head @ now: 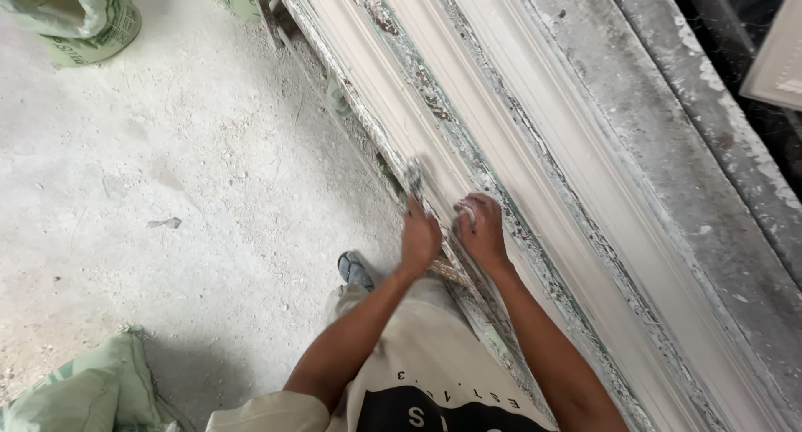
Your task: The person uses a small scraping knife to remove excess plaster and residue from the grooved surfaces of long plaster cornice moldings laid on the workshop floor, working along each piece section by section and repositioning the moldings to reach untreated areas.
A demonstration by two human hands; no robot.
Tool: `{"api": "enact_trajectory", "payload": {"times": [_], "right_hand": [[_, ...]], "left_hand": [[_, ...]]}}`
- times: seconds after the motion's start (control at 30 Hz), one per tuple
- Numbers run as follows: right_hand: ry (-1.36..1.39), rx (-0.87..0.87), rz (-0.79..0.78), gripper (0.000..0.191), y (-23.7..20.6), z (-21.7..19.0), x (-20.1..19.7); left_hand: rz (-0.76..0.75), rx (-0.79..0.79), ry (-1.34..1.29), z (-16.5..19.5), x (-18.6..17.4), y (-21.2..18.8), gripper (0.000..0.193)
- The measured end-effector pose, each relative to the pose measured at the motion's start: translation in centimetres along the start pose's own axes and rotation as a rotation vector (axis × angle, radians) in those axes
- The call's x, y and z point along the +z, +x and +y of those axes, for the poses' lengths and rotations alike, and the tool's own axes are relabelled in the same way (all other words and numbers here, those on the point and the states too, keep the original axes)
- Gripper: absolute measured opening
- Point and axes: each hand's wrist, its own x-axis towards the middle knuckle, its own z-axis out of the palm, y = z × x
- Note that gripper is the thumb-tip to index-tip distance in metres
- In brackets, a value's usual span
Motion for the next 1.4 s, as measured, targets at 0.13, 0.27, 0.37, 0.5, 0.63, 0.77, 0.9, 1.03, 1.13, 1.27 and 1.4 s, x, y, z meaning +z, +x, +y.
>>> {"api": "enact_trajectory", "payload": {"times": [0.13,0.27,0.37,0.5,0.63,0.77,0.9,1.03,1.13,1.27,1.4], "right_hand": [[-0.124,-0.07,-0.024,0.023,3.0,0.0,2.0],[-0.177,-0.111,-0.041,0.036,5.1,0.1,3.3],[-0.174,-0.133,-0.053,0.043,5.9,0.1,4.0],[-0.168,-0.103,-0.107,0.044,6.0,0.2,4.2],[-0.184,-0.103,-0.105,0.049,6.0,0.3,4.2],[-0.199,-0.082,-0.101,0.051,6.1,0.3,4.5],[-0.229,-0.105,-0.095,0.057,6.1,0.3,4.7],[-0.278,-0.067,-0.137,0.055,6.0,0.3,4.7],[-0.271,-0.07,-0.14,0.056,6.1,0.3,4.8],[-0.273,-0.061,-0.141,0.057,6.0,0.4,5.1],[-0.263,-0.095,-0.134,0.058,6.3,0.7,5.1]], "left_hand": [[0.122,0.119,0.009,-1.5,-2.8,4.4,0.063],[0.026,0.123,0.103,-1.9,-1.0,1.2,0.066],[-0.018,0.012,0.054,-1.4,-0.8,1.4,0.069],[0.169,0.053,0.119,-0.9,-5.7,10.4,0.065],[0.125,-0.015,0.041,-0.7,-6.9,11.7,0.063],[0.12,-0.072,0.069,-0.7,-1.6,4.9,0.07],[0.203,-0.002,0.129,-0.5,-2.5,7.1,0.067],[0.294,0.044,0.009,-0.4,-7.5,12.8,0.051],[0.266,0.024,0.058,-0.4,-6.6,10.8,0.053],[0.228,-0.128,0.141,-0.2,-4.4,8.6,0.059],[0.374,0.054,0.139,-0.9,-8.6,15.9,0.055]]}}
